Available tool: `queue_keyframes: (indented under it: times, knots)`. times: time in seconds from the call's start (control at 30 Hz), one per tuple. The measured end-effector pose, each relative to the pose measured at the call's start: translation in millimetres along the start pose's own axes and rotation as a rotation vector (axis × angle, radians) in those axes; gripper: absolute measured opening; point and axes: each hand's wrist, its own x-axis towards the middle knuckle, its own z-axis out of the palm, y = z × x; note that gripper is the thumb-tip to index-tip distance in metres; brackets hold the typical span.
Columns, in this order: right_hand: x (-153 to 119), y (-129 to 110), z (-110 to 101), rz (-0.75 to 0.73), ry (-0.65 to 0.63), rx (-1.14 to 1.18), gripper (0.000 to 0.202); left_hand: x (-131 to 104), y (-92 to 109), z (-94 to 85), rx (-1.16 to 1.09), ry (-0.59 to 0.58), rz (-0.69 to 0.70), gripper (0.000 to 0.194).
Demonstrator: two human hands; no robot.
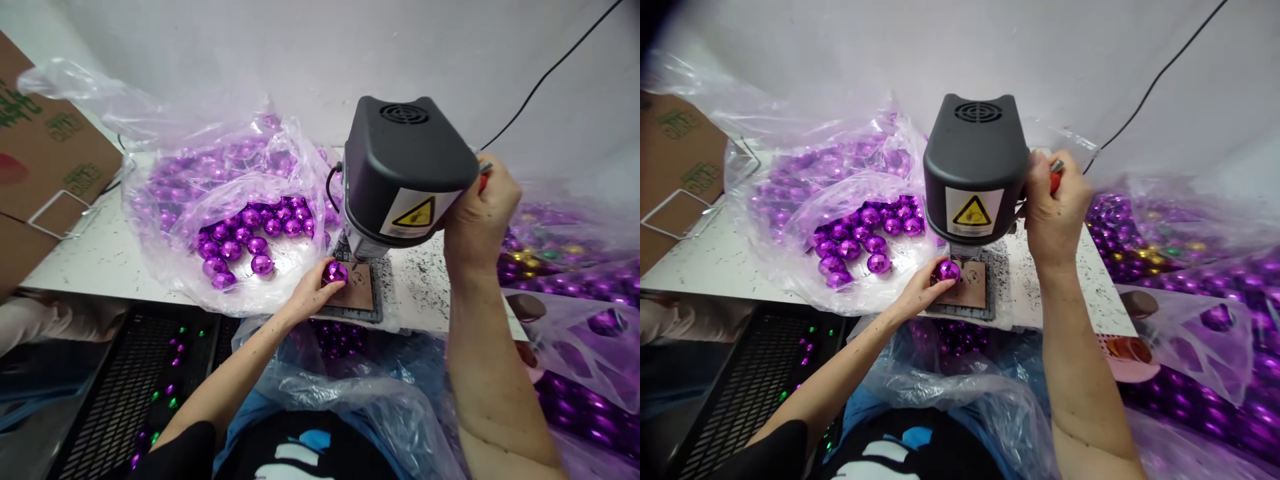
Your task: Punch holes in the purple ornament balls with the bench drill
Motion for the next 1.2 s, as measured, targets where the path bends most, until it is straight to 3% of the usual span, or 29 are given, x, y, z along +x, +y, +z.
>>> queue_keyframes:
  times: [0.2, 0.37, 0.57, 0.8, 1.0, 1.2]
  knots:
    - [0.9, 2.2, -0.6, -0.038, 0.012, -0.054, 0.065, 4.4, -10.0, 5.8, 0.203, 0.001, 0.155, 0.055]
    - [2.4, 3.2, -1.7, -0.048, 0.019, -0.075, 0.064, 5.4, -7.1, 19.2, 0.380, 0.031, 0.265, 0.051]
    - [1.8, 4.2, -2.3, -0.074, 0.016, -0.087, 0.065, 8.7, -2.2, 33.0, 0.479, 0.083, 0.240, 0.048]
    - [-0.8, -0.5, -4.1, -0.092, 0.014, -0.065, 0.060, 2.9, -10.5, 39.6, 0.468, 0.071, 0.289, 0.048]
    - [-34.6, -3.6, -9.9, -0.233, 0.166, -0.148, 0.045, 3.4, -9.3, 38.6, 0.457, 0.058, 0.274, 0.045]
    - [-77.1, 19.6, -17.9, -0.530, 0.230, -0.139, 0.017, 3.3, -9.0, 37.9, 0.448, 0.038, 0.265, 0.042]
